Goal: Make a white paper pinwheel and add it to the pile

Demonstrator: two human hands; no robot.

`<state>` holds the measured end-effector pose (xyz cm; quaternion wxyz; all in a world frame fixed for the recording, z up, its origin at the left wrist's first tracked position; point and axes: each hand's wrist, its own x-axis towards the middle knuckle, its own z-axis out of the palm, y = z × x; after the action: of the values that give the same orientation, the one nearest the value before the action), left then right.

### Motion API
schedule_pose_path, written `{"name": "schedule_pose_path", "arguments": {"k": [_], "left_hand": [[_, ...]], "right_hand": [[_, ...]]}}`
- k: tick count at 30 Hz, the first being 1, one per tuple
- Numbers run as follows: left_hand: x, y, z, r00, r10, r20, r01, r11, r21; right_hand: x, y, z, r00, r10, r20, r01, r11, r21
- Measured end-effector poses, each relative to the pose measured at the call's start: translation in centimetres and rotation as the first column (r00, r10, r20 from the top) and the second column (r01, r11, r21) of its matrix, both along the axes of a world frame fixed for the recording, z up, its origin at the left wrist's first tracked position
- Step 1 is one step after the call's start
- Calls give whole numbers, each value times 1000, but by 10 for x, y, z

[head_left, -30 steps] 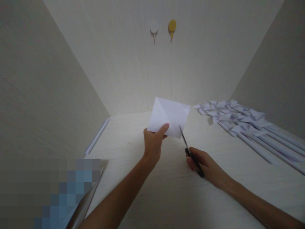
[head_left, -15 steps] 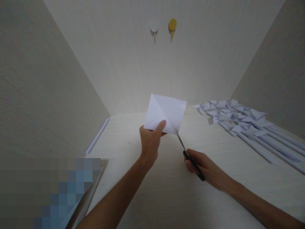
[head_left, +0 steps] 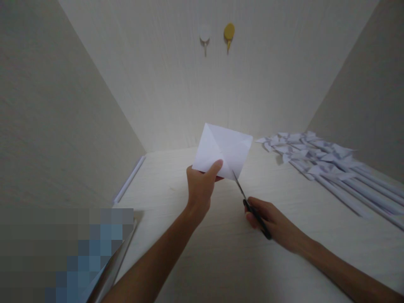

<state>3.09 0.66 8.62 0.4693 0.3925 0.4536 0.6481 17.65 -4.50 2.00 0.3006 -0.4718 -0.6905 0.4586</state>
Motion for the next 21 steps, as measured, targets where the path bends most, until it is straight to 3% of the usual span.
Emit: {"name": "schedule_pose_path", "arguments": {"k": [21], "left_hand": [[0,0,0,999,-16,-35,16,1000,-11]], "right_hand": [[2,1,0,1000,22,-1,-22,1000,-10]]}}
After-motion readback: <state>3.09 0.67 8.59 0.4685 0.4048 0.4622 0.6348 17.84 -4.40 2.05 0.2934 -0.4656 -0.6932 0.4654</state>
